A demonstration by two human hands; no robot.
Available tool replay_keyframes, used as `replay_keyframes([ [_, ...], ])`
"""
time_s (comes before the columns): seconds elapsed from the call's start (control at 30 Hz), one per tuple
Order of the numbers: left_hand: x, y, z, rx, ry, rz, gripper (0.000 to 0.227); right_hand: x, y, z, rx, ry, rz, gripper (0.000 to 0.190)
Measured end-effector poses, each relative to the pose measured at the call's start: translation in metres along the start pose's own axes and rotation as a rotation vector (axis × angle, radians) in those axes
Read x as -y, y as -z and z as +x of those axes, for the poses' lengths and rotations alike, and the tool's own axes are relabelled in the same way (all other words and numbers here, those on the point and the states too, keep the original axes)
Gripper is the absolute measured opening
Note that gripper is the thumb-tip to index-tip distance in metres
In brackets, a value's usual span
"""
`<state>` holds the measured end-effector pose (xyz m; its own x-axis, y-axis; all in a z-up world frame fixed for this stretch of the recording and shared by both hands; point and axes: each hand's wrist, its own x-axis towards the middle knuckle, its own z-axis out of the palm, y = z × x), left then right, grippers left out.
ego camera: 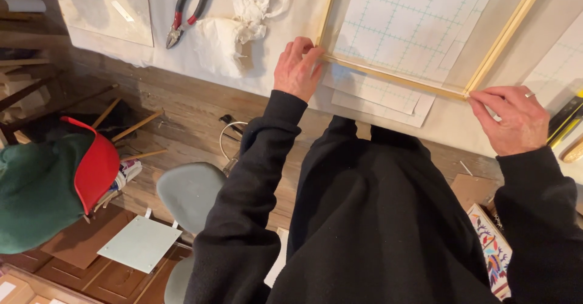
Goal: The person holds a long white plastic strip, measures it against a picture frame on the table, and cuts small pieces off the strip with a utility knife, trimming the ends and cutting short segments while standing at the worktable.
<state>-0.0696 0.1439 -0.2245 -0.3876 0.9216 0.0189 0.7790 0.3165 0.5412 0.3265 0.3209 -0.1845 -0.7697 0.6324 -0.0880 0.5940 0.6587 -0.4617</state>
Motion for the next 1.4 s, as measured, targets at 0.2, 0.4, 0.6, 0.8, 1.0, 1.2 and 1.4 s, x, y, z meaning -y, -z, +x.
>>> replay_keyframes([
  [0.2, 0.008, -0.003, 0.005, 0.031, -0.055, 0.066, 0.021, 0.000, -0.003, 0.000, -0.002, -0.017, 0.016, 0.011],
  [0.4, 0.008, 0.002, 0.008, 0.033, -0.110, 0.073, 0.018, 0.000, -0.004, 0.004, 0.009, -0.040, 0.033, 0.008],
  [0.6, 0.008, 0.002, 0.010, 0.050, -0.114, 0.102, 0.015, 0.005, 0.002, 0.007, 0.026, -0.049, 0.064, 0.008],
  [0.8, 0.003, 0.004, 0.016, 0.099, -0.254, 0.146, 0.015, -0.001, -0.003, 0.005, 0.027, -0.047, 0.086, 0.008],
  [1.0, 0.009, -0.040, 0.007, 0.117, -0.369, 0.162, 0.014, -0.005, -0.004, 0.005, 0.023, -0.026, 0.099, 0.008],
  [1.2, -0.043, -0.042, 0.017, 0.170, -0.425, 0.087, 0.014, -0.001, 0.001, 0.010, 0.023, -0.020, 0.092, 0.008],
  [1.4, -0.090, -0.080, 0.023, 0.208, -0.452, -0.044, 0.011, -0.002, 0.003, 0.014, 0.014, 0.013, 0.091, 0.016],
])
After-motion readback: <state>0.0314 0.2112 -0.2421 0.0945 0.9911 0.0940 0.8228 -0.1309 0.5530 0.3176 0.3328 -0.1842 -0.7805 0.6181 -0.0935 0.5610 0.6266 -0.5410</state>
